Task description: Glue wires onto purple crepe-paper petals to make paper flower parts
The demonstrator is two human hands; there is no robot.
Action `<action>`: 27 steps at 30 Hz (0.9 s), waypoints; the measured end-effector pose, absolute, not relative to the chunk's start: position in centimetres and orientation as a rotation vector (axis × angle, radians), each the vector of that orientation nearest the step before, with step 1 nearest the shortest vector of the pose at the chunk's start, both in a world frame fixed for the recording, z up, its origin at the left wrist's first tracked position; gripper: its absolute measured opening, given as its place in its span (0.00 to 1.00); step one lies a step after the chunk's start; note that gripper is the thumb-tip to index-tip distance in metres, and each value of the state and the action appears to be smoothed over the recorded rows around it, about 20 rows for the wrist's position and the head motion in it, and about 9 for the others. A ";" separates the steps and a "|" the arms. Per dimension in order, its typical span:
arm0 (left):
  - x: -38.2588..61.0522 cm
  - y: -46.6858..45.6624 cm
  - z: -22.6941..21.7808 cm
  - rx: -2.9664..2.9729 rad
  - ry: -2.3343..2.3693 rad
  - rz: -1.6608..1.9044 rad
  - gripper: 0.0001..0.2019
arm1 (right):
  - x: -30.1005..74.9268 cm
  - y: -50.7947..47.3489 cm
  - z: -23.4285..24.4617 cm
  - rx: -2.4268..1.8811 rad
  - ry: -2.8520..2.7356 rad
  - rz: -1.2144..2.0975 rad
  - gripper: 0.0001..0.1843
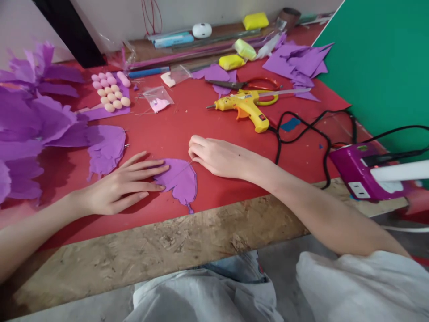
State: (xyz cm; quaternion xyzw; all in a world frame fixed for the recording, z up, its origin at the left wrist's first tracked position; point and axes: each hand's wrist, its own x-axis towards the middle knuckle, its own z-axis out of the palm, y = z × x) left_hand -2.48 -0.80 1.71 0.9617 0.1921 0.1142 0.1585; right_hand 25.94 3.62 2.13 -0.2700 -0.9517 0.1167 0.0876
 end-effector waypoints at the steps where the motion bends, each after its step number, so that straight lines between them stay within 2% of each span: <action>1: -2.5 -0.8 1.8 2.750 0.547 0.306 0.19 | 25.9 3.6 2.1 -0.803 -2.823 0.352 0.18; 7: -2.6 -0.9 1.8 2.670 0.573 0.335 0.18 | 25.9 3.8 2.2 -0.818 -2.848 0.299 0.18; 12: -1.8 -0.9 2.9 2.425 0.796 0.613 0.16 | 25.9 3.6 3.4 -0.794 -2.809 0.254 0.19; 16: 0.6 -0.1 4.6 2.214 1.088 0.741 0.12 | 25.1 2.9 4.4 -0.755 -2.768 0.020 0.19; 20: 2.7 0.7 5.3 2.205 1.177 0.640 0.09 | 23.7 2.3 4.9 -0.733 -2.740 -0.191 0.19; 27: 2.8 1.2 4.8 2.360 1.276 0.720 0.06 | 21.6 1.8 5.6 -1.086 -2.776 0.013 0.16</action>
